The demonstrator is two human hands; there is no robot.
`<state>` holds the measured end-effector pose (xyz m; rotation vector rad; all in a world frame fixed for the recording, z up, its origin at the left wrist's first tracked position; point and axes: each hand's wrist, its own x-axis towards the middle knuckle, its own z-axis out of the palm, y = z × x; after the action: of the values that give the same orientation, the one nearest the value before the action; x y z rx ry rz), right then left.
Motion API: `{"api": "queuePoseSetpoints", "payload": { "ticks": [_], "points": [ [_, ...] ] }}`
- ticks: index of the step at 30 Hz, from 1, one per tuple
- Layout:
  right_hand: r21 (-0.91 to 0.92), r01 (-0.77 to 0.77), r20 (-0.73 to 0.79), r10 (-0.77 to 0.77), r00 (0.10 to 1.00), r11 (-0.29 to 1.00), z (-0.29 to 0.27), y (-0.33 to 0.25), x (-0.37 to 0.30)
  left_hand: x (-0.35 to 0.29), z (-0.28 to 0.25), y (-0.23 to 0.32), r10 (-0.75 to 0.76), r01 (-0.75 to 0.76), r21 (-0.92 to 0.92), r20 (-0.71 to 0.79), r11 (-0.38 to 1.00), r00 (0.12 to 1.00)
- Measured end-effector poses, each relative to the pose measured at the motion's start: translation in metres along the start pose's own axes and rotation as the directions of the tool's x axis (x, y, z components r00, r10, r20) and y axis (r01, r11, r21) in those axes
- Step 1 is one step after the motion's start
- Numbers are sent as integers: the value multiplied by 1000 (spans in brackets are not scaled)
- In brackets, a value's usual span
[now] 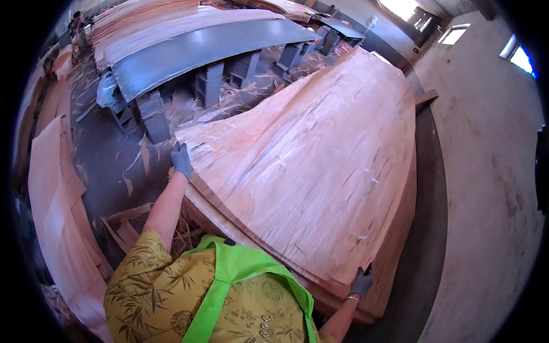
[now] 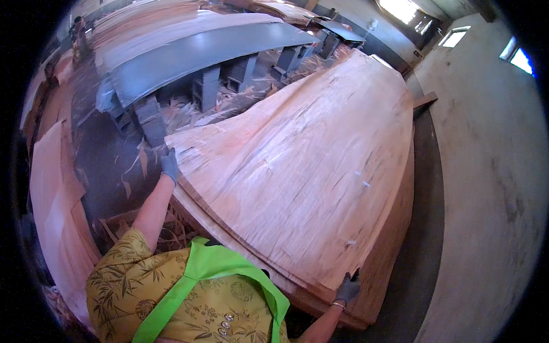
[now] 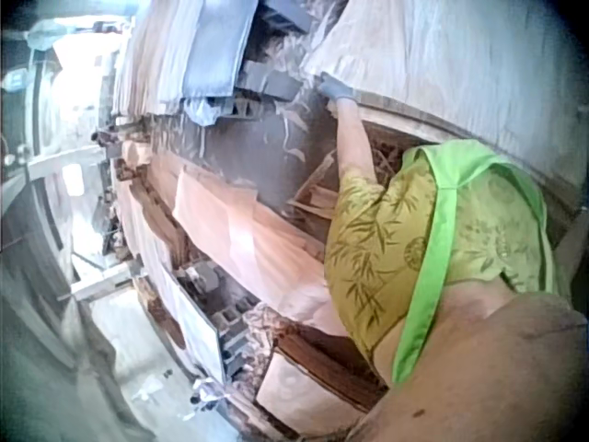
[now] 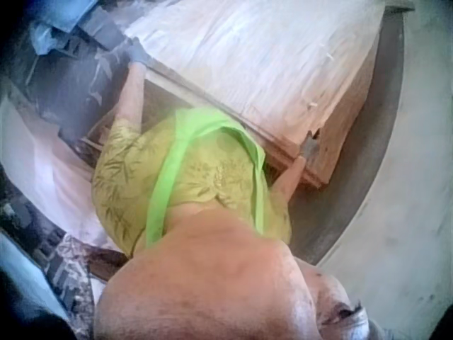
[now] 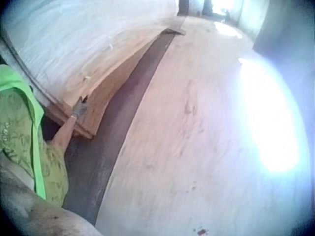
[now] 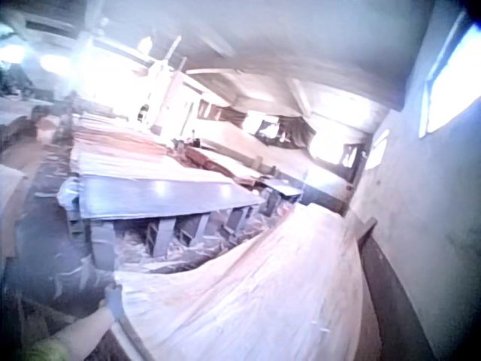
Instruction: The person tapes wood veneer sheets by hand, applying small strips of tape to secure damaged or overlapping edges across several large sheets.
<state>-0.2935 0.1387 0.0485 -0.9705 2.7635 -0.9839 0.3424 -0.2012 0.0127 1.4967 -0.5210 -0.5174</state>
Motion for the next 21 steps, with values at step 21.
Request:
{"api": "queuePoseSetpoints", "payload": {
  "ticks": [21],
  "points": [
    [72,21,-44,-17,999,997,3,1,0,60,17,-88,50,-51,-89,-12,995,999]
  ]
}}
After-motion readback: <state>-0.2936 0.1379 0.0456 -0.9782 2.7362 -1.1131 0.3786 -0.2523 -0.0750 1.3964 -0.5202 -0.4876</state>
